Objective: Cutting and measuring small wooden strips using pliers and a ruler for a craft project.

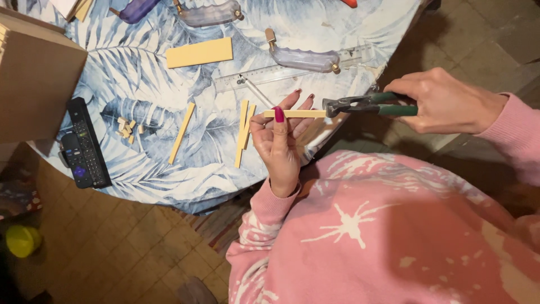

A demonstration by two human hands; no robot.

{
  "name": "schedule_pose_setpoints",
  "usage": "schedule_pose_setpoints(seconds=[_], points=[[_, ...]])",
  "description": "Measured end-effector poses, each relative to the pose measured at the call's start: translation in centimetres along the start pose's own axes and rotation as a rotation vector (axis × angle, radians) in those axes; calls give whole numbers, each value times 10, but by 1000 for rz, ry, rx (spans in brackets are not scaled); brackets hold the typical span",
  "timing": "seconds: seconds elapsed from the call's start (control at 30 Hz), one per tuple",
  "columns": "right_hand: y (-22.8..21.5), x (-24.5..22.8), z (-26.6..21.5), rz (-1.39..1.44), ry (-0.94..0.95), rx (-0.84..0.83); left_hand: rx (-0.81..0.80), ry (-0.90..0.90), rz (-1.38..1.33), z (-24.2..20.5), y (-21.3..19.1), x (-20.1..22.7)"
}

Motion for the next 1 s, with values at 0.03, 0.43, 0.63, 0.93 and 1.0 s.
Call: schedule_pose_setpoints(seconds=[0.03, 0.43, 0.63, 0.93, 1.0], points=[[0, 0, -1, 1, 2, 0, 0, -2, 0, 0, -1, -1], [0, 15, -13, -80, -99, 118, -35, 14, -15, 3, 2, -7], [-1, 18, -14, -107, -117, 103, -32, 8, -17, 1, 7, -4], [-1, 5, -12, -113, -125, 47, -33, 73, 19, 4, -4, 34], [-6, 2, -8, -53, -139, 99, -64, 96, 283, 6, -12, 66]])
Point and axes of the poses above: each hand's wrist, its own z-axis towards the middle knuckle, its own y-axis out of the palm, x = y × z, the point moved 6 cm from there along z, towards the middle knuckle, and after that the axes turned 5 degrees about -y, right-handed, at the moved point
